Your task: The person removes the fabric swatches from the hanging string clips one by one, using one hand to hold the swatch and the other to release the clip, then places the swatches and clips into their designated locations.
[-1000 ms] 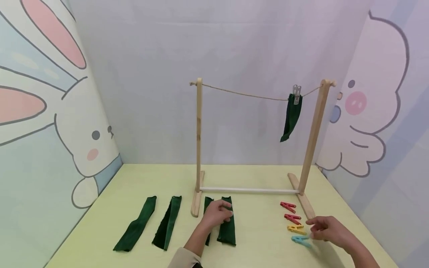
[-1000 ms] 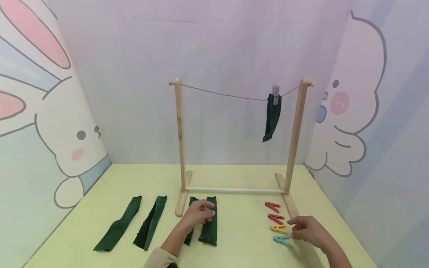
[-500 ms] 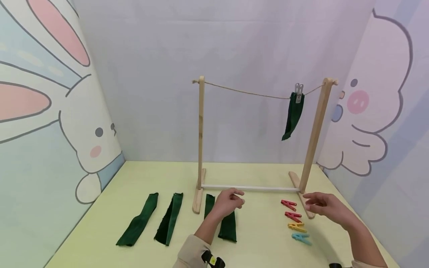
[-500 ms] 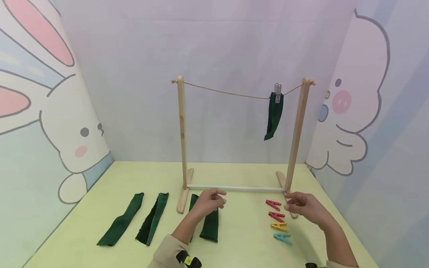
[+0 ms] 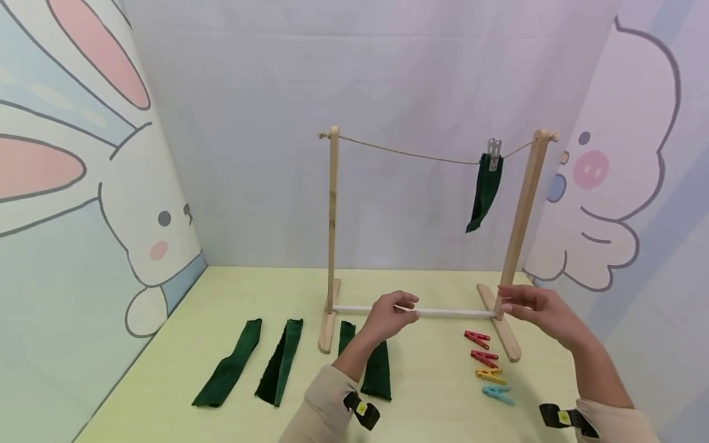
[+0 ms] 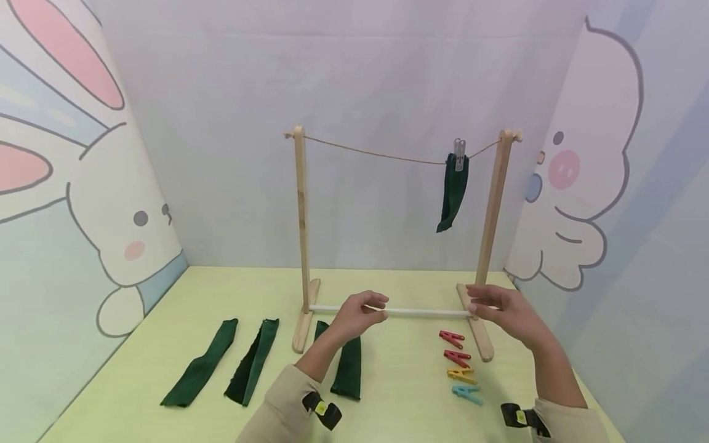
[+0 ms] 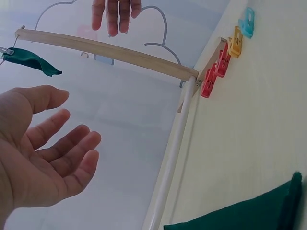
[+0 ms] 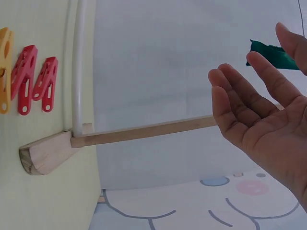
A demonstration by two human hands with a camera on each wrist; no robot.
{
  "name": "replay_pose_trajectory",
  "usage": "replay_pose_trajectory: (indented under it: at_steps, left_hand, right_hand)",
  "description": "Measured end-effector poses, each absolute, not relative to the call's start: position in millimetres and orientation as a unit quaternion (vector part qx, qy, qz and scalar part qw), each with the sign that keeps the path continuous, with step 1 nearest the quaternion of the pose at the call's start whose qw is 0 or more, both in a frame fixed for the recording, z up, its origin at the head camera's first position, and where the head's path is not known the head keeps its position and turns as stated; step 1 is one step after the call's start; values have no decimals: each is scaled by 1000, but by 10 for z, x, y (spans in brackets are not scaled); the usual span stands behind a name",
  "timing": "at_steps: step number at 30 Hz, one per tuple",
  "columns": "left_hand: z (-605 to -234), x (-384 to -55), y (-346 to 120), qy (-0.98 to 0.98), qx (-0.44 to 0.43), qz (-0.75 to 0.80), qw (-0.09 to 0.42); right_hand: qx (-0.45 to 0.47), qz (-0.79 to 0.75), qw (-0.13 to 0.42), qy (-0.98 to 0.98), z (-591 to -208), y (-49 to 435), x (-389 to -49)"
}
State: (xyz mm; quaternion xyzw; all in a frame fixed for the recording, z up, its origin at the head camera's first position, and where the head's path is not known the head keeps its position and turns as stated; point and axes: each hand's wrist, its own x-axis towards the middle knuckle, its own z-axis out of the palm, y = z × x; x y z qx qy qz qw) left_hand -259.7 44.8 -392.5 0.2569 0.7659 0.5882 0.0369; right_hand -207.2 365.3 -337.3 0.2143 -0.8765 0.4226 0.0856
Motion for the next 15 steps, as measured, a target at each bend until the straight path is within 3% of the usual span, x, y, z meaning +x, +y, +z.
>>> replay_pose_trajectory:
  at_steps: [15]
  left_hand:
    - [-3569,-2713,714,759,263,596,3]
  right_hand:
    - [212,426,165,-864,-2937,3662,-2254]
